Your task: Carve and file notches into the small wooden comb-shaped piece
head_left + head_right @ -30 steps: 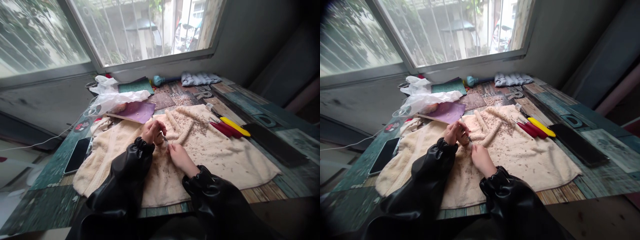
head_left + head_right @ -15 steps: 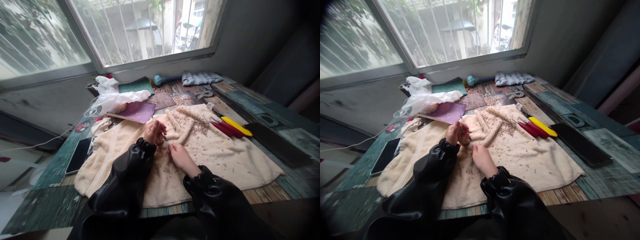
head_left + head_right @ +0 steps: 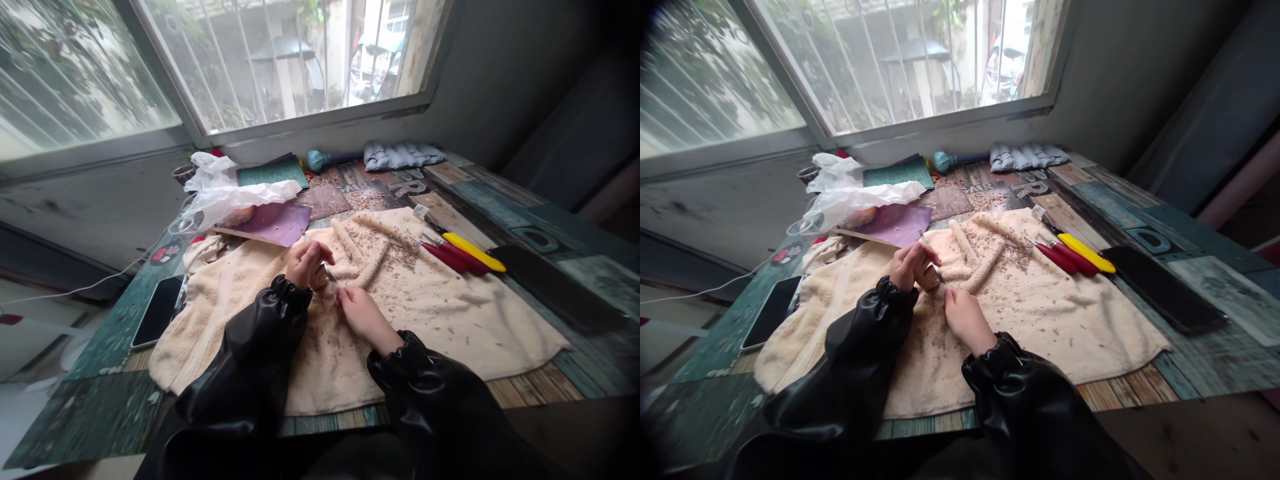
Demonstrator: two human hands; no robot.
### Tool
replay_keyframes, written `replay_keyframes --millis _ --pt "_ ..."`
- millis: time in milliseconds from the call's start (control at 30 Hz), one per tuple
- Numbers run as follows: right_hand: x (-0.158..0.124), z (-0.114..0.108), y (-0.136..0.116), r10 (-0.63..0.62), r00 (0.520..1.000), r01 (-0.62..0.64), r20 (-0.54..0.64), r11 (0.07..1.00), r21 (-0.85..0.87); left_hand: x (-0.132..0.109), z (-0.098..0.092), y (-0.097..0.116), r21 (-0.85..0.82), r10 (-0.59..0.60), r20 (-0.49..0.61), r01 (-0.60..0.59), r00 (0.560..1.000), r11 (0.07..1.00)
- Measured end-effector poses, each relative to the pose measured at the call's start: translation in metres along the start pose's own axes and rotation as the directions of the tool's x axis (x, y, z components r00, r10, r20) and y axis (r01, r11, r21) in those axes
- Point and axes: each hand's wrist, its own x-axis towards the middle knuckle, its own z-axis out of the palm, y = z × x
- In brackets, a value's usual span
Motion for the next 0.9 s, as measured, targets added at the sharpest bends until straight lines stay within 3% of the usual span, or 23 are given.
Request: replay_keyframes --millis 333,500,600,733,900 --pt "-0.001 -0.0007 -0.0008 0.007 1.0 -0.008 0.013 1.0 0.01 -0.0007 -0.0001 0.0051 -0.019 0.024 0.03 -0.024 0.999 1.0" --pt "0.0001 -0.0009 0.0013 0.002 1.0 -0.002 0.011 1.0 -0.004 -0.0004 -0.0026 0.004 -0.011 0.024 0.121 -0.023 0.992 1.0" --pt "0.0009 -0.0003 0.0023 -0.005 1.0 0.005 0.009 1.0 -0.018 -0.0003 -0.0012 0.003 0.015 0.084 0.166 -0.088 0.983 0.996" --pt "0.0018 0.0011 0.0024 -0.014 1.0 0.015 0.006 0.999 -0.042 -0.0023 0.0015 0.0013 -0.025 0.178 0.102 -0.176 0.979 0.984" --pt "0.0021 0.0016 0.0025 -0.021 1.0 0.022 0.007 0.997 -0.07 -0.0052 -0.0012 0.0003 -0.016 0.17 0.159 -0.17 0.973 0.985"
